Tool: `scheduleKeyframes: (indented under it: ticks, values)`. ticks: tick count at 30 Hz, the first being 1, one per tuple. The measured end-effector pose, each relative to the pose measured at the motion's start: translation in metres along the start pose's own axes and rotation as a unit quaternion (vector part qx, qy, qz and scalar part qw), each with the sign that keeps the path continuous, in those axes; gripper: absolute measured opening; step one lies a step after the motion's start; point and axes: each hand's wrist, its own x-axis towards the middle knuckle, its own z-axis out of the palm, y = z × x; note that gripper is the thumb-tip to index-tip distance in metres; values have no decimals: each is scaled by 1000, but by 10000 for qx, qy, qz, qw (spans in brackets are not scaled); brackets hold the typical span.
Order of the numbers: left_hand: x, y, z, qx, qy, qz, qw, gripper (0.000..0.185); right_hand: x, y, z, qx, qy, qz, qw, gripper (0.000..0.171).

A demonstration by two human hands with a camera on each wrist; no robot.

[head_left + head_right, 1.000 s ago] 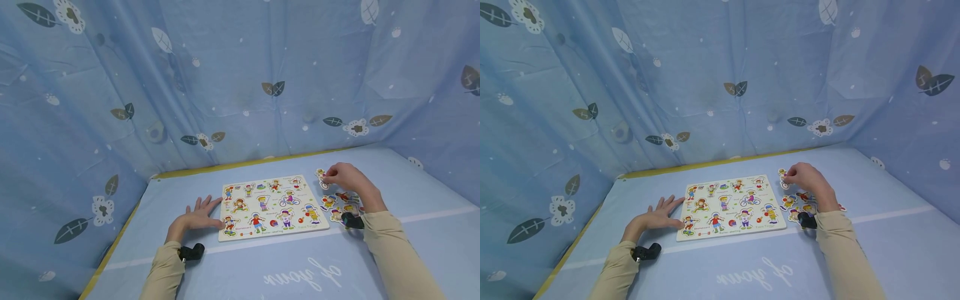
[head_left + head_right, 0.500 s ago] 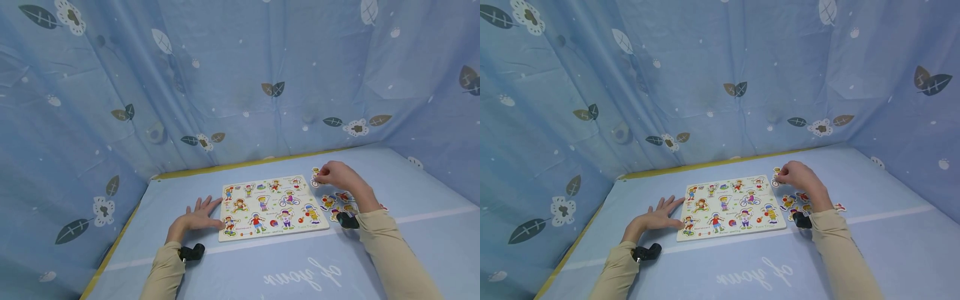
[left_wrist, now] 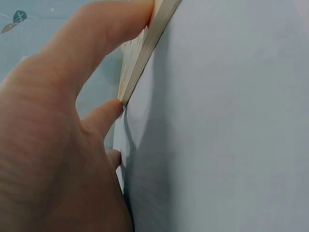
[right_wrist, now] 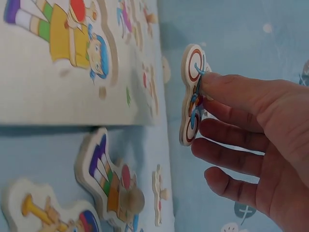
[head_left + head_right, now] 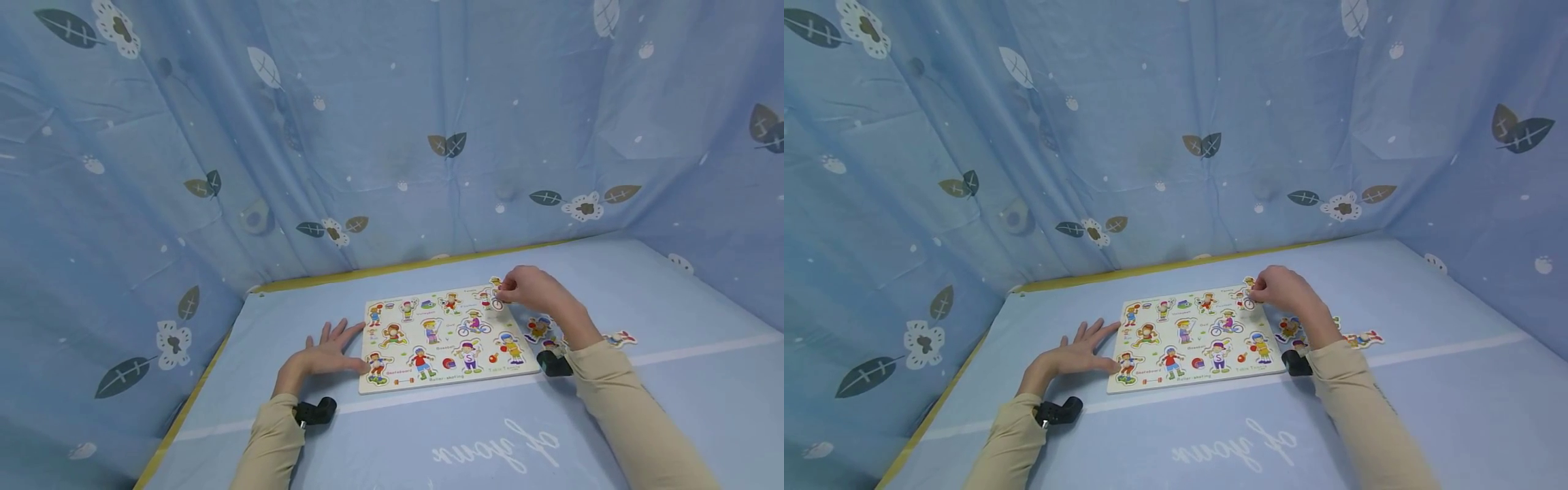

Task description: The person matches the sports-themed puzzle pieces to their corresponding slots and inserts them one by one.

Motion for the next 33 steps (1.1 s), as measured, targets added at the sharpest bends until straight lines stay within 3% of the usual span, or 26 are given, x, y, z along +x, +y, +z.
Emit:
scheduleKeyframes:
  ticks: [12, 24, 33]
  values:
    - [1, 0, -1, -14, -19, 5, 10000, 104, 5, -15, 12, -232, 102, -227, 9994, 22]
    - [3, -2, 1, 16, -35, -46, 10000, 105, 12, -31, 30, -339, -260, 42, 9991, 21]
    - [5, -3, 1, 44, -17, -65, 10000, 103, 13, -31, 38, -407, -573, -68, 9975, 13]
